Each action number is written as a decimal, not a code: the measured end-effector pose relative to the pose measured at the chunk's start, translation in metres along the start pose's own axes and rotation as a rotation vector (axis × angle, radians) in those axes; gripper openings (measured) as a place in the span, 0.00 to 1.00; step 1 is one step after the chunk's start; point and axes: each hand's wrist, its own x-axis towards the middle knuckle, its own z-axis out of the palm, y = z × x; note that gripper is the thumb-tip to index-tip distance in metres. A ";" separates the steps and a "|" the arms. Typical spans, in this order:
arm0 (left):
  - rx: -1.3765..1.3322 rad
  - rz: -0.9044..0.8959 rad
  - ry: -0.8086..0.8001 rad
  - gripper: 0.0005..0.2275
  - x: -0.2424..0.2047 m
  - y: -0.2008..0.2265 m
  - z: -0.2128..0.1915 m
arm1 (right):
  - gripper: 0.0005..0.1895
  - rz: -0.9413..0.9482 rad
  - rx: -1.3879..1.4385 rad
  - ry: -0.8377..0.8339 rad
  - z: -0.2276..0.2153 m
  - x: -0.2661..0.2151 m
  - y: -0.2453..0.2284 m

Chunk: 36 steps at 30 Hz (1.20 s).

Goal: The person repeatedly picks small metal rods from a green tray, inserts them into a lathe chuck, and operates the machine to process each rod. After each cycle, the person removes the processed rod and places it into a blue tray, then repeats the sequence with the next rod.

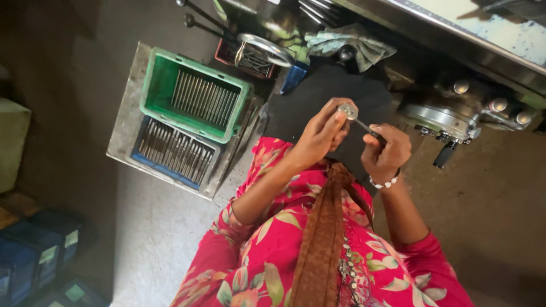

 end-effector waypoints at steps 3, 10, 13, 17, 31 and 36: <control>0.349 0.230 0.070 0.16 -0.005 0.010 0.008 | 0.13 0.342 0.195 0.031 0.001 -0.004 -0.022; 1.449 0.774 -0.260 0.21 0.007 0.046 -0.005 | 0.17 1.494 1.470 -0.236 -0.019 -0.007 -0.010; 1.521 0.843 -0.449 0.21 0.016 0.053 -0.008 | 0.19 1.559 1.687 -0.416 -0.021 -0.018 0.004; 1.583 0.837 -0.514 0.18 0.035 0.053 -0.019 | 0.21 1.627 1.801 -0.432 -0.002 -0.024 0.019; -0.122 -0.419 0.253 0.12 0.047 -0.034 -0.052 | 0.08 0.218 0.092 -0.280 -0.007 0.044 0.001; 0.037 -0.556 0.021 0.13 0.042 -0.014 -0.060 | 0.11 0.023 0.067 -0.530 -0.025 0.060 0.018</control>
